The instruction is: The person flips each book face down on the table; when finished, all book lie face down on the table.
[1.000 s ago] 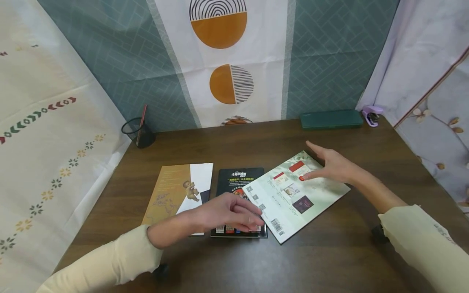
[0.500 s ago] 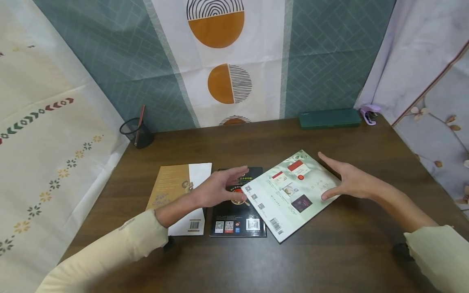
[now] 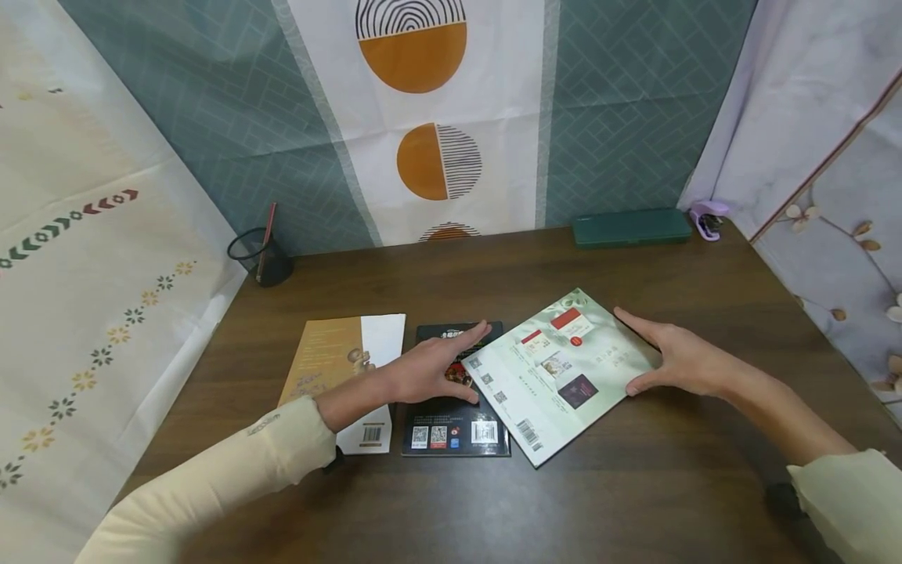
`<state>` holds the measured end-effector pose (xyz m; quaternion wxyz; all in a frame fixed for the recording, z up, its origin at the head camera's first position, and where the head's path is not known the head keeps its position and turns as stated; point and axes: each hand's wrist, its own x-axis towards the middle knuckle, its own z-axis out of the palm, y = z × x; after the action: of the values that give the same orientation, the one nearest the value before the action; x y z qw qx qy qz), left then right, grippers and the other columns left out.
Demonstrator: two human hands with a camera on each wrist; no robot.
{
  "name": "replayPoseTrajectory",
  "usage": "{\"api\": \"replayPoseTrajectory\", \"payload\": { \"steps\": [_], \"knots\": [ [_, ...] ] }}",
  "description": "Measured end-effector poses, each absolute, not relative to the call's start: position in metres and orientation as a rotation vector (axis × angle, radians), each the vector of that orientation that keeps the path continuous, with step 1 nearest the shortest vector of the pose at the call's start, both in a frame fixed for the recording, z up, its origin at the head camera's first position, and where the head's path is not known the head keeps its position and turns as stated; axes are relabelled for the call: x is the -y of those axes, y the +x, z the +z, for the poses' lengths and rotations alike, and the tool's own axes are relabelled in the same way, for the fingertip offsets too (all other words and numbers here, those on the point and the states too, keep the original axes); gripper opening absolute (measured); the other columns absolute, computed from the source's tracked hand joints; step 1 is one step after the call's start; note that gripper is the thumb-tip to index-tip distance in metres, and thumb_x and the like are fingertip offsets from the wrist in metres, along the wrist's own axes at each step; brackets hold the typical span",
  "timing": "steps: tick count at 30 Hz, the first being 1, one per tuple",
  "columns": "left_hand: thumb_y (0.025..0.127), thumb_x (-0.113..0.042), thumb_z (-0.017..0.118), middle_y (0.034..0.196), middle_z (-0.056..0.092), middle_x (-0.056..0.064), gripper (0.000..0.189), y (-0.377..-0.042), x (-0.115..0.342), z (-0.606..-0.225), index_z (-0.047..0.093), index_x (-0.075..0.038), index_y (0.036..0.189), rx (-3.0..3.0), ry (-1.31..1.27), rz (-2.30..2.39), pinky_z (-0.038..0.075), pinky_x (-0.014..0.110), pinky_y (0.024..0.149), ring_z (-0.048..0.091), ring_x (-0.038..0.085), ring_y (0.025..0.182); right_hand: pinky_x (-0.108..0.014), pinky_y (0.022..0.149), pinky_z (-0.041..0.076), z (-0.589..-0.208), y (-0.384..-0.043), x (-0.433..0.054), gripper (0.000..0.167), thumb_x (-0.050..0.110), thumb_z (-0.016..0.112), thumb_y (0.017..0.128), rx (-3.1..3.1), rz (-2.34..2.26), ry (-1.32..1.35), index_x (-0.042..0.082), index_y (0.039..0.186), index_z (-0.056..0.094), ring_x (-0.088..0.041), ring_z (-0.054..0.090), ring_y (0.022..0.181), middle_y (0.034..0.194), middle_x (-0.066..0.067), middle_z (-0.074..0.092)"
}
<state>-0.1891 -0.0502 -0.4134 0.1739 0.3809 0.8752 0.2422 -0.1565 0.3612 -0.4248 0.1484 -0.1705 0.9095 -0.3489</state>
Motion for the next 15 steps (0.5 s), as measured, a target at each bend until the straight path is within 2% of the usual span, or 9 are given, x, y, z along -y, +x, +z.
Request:
{"api": "replayPoseTrajectory", "payload": {
  "steps": [5,8,11,13,15],
  "knots": [
    [0.088,-0.034,0.09,0.172,0.033,0.004,0.11,-0.1898,0.0485,-0.4181,0.021,-0.008,0.17,-2.509,1.089,0.647,0.045,0.034,0.113,0.051,0.021,0.145,-0.078,0.109,0.031,-0.4246,-0.1529,-0.3596,0.123,0.029,0.097,0.077,-2.648,-0.943,-0.489,-0.003,0.167,0.02,-0.064,0.03,0.145,0.164,-0.039,0.026],
    [0.088,-0.033,0.09,0.167,0.043,0.006,0.108,-0.1897,0.0474,-0.4182,0.023,-0.008,0.17,-2.519,1.101,0.635,0.051,0.027,0.097,0.063,0.017,0.122,-0.077,0.108,0.033,-0.4245,-0.1511,-0.3595,0.123,0.029,0.097,0.076,-2.672,-0.894,-0.491,-0.003,0.166,0.021,-0.064,0.032,0.144,0.163,-0.04,0.028],
    [0.09,-0.031,0.088,0.151,0.06,0.008,0.103,-0.1892,0.0462,-0.4172,0.027,-0.007,0.169,-2.526,1.111,0.622,0.05,0.023,0.08,0.062,0.014,0.095,-0.076,0.108,0.034,-0.4241,-0.15,-0.3591,0.123,0.03,0.097,0.075,-2.692,-0.86,-0.5,-0.004,0.166,0.022,-0.063,0.035,0.143,0.162,-0.04,0.03],
    [0.091,-0.03,0.088,0.137,0.069,0.008,0.1,-0.1885,0.0454,-0.4165,0.029,-0.007,0.168,-2.531,1.111,0.617,0.048,0.021,0.076,0.059,0.012,0.087,-0.076,0.108,0.035,-0.4242,-0.1497,-0.3589,0.123,0.031,0.097,0.075,-2.701,-0.849,-0.503,-0.004,0.166,0.022,-0.063,0.035,0.142,0.161,-0.041,0.03],
    [0.092,-0.028,0.087,0.131,0.071,0.008,0.097,-0.1877,0.0447,-0.4156,0.031,-0.007,0.167,-2.536,1.112,0.614,0.049,0.019,0.074,0.06,0.01,0.084,-0.075,0.108,0.036,-0.4243,-0.1495,-0.3587,0.122,0.031,0.097,0.075,-2.714,-0.836,-0.506,-0.005,0.165,0.024,-0.063,0.036,0.142,0.161,-0.041,0.032]
  ]
}}
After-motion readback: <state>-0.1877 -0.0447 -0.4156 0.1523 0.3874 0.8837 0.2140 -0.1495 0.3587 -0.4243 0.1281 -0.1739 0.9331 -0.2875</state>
